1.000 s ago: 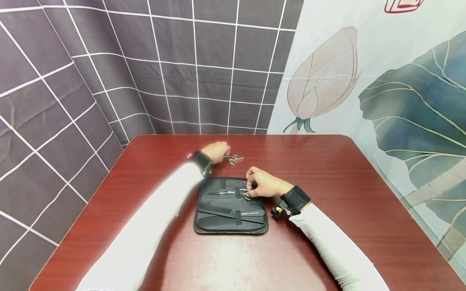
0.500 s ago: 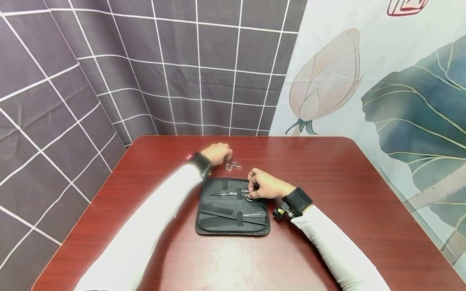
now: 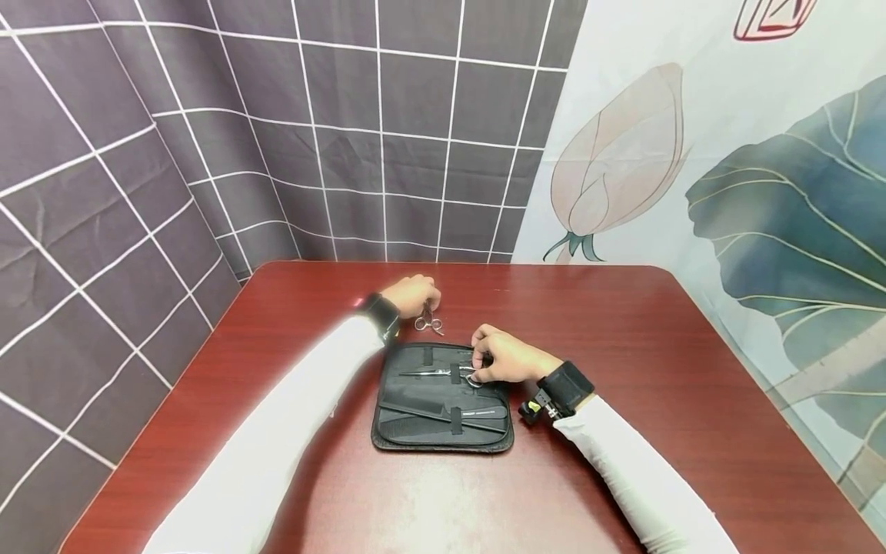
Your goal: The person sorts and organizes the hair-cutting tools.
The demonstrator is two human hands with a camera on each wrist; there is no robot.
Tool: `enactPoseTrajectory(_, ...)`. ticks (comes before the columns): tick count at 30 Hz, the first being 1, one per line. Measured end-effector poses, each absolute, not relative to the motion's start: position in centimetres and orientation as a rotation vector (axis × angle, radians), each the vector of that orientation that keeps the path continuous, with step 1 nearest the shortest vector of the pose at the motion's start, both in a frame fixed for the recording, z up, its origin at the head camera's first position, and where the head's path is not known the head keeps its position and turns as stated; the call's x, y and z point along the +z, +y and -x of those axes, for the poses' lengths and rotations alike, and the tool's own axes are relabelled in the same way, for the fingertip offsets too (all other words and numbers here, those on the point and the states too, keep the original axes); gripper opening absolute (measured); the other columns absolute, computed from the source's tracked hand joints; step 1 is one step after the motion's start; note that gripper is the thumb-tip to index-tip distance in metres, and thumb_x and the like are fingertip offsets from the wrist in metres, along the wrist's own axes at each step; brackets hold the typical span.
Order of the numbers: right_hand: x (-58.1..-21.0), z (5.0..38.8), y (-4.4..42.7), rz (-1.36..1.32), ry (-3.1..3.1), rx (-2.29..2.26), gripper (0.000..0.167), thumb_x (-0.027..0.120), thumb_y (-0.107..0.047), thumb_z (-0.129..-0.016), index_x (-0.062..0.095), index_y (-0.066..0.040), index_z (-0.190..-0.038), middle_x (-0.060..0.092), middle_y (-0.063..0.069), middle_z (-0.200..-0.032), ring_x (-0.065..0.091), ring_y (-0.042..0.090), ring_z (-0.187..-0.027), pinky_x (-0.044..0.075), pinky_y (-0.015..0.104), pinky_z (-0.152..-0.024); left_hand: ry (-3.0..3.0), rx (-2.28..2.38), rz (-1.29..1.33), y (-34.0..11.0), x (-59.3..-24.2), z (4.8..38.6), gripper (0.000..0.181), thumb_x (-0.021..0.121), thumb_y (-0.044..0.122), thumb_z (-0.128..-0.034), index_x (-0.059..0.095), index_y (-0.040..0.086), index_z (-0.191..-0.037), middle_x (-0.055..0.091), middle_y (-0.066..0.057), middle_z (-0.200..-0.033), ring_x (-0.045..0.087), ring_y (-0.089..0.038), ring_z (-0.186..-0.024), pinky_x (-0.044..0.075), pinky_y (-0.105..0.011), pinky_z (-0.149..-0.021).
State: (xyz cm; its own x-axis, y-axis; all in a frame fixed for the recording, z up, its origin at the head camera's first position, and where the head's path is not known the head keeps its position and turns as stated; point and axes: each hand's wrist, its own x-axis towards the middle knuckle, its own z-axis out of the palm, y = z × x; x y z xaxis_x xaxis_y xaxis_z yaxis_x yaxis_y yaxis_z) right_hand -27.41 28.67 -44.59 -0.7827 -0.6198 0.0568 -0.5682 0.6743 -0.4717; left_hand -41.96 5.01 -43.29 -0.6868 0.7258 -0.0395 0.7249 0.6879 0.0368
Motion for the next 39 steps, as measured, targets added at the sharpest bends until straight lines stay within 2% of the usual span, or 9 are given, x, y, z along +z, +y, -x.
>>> enactPoseTrajectory(8, -44.9, 27.1, 28.6, 0.985, 2.773, -0.737, 0.017, 0.084, -0.017, -0.081, 0.067, -0.021, -0.077, 0.056, 0.006, -0.112, 0.053, 0.017, -0.103, 0.046, 0.031, -0.09, 2.857, -0.017, -1.234, 5.1, -43.9, 42.1, 0.023, 0.07, -0.002, -0.0901, 0.072, 0.02, -0.084, 0.062, -0.002, -0.101, 0.055, -0.023, -0.099, 0.049, -0.036, -0.085)
enactPoseTrajectory(15, -44.9, 27.0, 28.7, 0.984, 2.769, -0.738, 0.017, 0.083, -0.017, -0.082, 0.067, -0.02, -0.077, 0.056, 0.007, -0.113, 0.053, 0.018, -0.102, 0.046, 0.031, -0.089, 2.862, 0.017, -1.252, 4.8, -44.3, 42.7, 0.03, 0.074, 0.001, -0.0878, 0.067, 0.023, -0.069, 0.063, -0.001, -0.103, 0.054, -0.022, -0.097, 0.048, -0.035, -0.081)
enactPoseTrajectory(21, -44.9, 27.1, 28.8, 0.976, 2.773, -0.735, 0.017, 0.083, -0.017, -0.082, 0.067, -0.021, -0.077, 0.055, 0.006, -0.112, 0.053, 0.017, -0.102, 0.046, 0.031, -0.089, 2.879, 0.09, -1.233, 4.4, -44.4, 43.2, 0.034, 0.078, 0.003, -0.0818, 0.067, 0.027, -0.061, 0.064, 0.0, -0.12, 0.057, -0.023, -0.108, 0.052, -0.037, -0.088)
enactPoseTrajectory(24, -44.8, 27.1, 28.9, 0.973, 2.772, -0.733, 0.017, 0.083, -0.017, -0.082, 0.067, -0.021, -0.077, 0.055, 0.006, -0.113, 0.053, 0.018, -0.101, 0.046, 0.031, -0.088, 2.881, 0.107, -1.224, 4.4, -44.1, 43.0, 0.033, 0.079, 0.004, -0.0817, 0.068, 0.026, -0.06, 0.064, 0.0, -0.125, 0.056, -0.024, -0.114, 0.052, -0.038, -0.093)
enactPoseTrajectory(32, -44.7, 27.1, 28.8, 0.977, 2.765, -0.748, 0.017, 0.083, -0.017, -0.082, 0.067, -0.02, -0.077, 0.055, 0.007, -0.113, 0.053, 0.018, -0.101, 0.046, 0.031, -0.088, 2.893, 0.161, -1.313, 4.0, -44.9, 43.4, 0.033, 0.075, -0.001, -0.0813, 0.067, 0.024, -0.061, 0.064, -0.002, -0.126, 0.057, -0.025, -0.116, 0.052, -0.038, -0.096)
enactPoseTrajectory(36, -44.8, 27.2, 28.8, 0.982, 2.763, -0.744, 0.017, 0.083, -0.017, -0.082, 0.067, -0.02, -0.077, 0.055, 0.007, -0.113, 0.052, 0.017, -0.101, 0.045, 0.03, -0.087, 2.873, 0.192, -1.391, 3.4, -45.3, 43.9, 0.028, 0.07, -0.003, -0.0839, 0.066, 0.021, -0.07, 0.066, -0.004, -0.121, 0.059, -0.025, -0.11, 0.052, -0.038, -0.092)
enactPoseTrajectory(39, -44.7, 27.4, 28.8, 0.987, 2.768, -0.743, 0.018, 0.083, -0.017, -0.082, 0.067, -0.02, -0.076, 0.055, 0.007, -0.113, 0.052, 0.018, -0.102, 0.045, 0.03, -0.087, 2.863, 0.16, -1.408, 2.8, -45.1, 44.3, 0.019, 0.07, 0.003, -0.0877, 0.066, 0.019, -0.078, 0.065, -0.004, -0.12, 0.058, -0.025, -0.109, 0.05, -0.039, -0.091)
